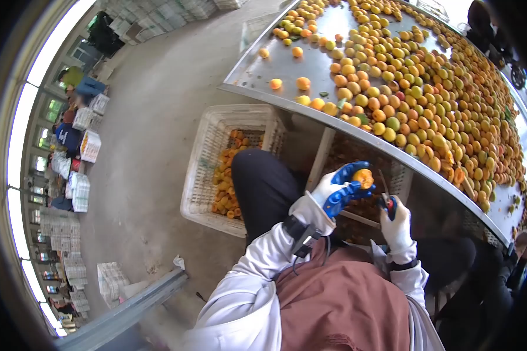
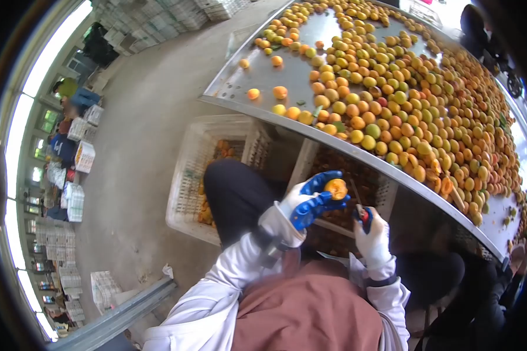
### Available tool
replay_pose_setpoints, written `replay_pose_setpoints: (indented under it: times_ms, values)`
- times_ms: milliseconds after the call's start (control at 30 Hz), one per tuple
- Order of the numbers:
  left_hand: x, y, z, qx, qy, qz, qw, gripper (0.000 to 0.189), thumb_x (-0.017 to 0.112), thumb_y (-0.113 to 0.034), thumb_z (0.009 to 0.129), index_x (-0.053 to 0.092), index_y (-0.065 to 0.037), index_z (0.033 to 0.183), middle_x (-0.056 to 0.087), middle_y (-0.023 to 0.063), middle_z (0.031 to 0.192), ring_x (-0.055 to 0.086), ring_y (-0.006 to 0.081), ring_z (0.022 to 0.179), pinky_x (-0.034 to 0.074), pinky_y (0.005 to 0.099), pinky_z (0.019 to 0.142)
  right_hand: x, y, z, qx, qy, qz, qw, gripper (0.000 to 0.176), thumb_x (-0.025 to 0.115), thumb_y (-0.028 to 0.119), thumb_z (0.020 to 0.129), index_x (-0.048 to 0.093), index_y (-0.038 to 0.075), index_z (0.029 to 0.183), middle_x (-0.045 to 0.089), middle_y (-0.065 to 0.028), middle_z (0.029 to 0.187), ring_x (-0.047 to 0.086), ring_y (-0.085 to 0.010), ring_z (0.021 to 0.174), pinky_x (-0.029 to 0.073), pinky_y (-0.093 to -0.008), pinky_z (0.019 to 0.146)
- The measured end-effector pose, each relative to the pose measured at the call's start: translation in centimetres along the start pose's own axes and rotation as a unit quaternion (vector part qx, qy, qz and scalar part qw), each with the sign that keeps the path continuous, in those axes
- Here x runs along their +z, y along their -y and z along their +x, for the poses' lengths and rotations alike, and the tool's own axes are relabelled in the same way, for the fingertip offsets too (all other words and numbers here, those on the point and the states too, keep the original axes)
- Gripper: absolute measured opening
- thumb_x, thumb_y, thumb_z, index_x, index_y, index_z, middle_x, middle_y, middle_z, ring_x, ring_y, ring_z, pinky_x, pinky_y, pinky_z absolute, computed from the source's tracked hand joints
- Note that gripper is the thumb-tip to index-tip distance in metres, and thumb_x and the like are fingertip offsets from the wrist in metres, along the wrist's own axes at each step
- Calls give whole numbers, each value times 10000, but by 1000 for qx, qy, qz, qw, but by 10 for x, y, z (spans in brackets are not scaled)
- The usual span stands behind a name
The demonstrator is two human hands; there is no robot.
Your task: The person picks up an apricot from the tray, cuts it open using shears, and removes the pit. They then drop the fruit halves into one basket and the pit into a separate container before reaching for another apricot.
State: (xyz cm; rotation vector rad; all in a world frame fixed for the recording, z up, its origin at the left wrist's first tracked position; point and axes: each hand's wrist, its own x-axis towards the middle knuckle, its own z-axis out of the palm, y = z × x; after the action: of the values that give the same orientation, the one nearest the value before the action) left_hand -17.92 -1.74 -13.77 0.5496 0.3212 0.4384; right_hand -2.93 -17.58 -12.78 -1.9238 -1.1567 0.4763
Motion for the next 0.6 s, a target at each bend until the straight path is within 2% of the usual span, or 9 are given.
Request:
replay_pose_setpoints:
  times_ms: [100,167,233,467,600]
  values:
    - [-1,0,0,-8,-24,82,996,510,687,-47,920,491,-9,1390,632,115,1215,651,240,1110,535,376,1004,7,5,4,-14,-17,19,1000,186,683,43,849,632,11,1025,645,-223,791,664,-419,766,514,-392,650]
    - [-5,5,3,-10,-32,82,996,498,700,-17,904,508,3,1363,638,114,1187,654,235,1095,524,371,1014,7,6,6,4,5,18,1000,198,697,64,852,642,24,1038,660,-225,804,674,-416,791,523,-398,660]
    - [-7,8,5,-17,-42,105,993,464,712,-13,897,548,-3,1330,639,90,1178,640,195,1077,527,327,986,9,3,6,-7,1,16,1000,204,705,79,853,650,46,1047,674,-212,814,678,-405,781,531,-398,659]
    - [-18,20,12,-41,-32,93,994,444,718,-6,887,564,1,1304,650,99,1157,655,201,1041,554,324,928,15,-10,2,-19,7,-48,999,226,694,97,847,656,64,1068,684,-205,818,681,-402,758,543,-440,660]
    - [-22,24,16,-45,-27,157,986,448,725,4,871,567,5,1290,659,101,1136,662,197,1013,571,316,871,16,-16,0,-17,0,-51,999,246,703,104,834,656,70,1073,689,-197,813,682,-393,748,545,-445,658]
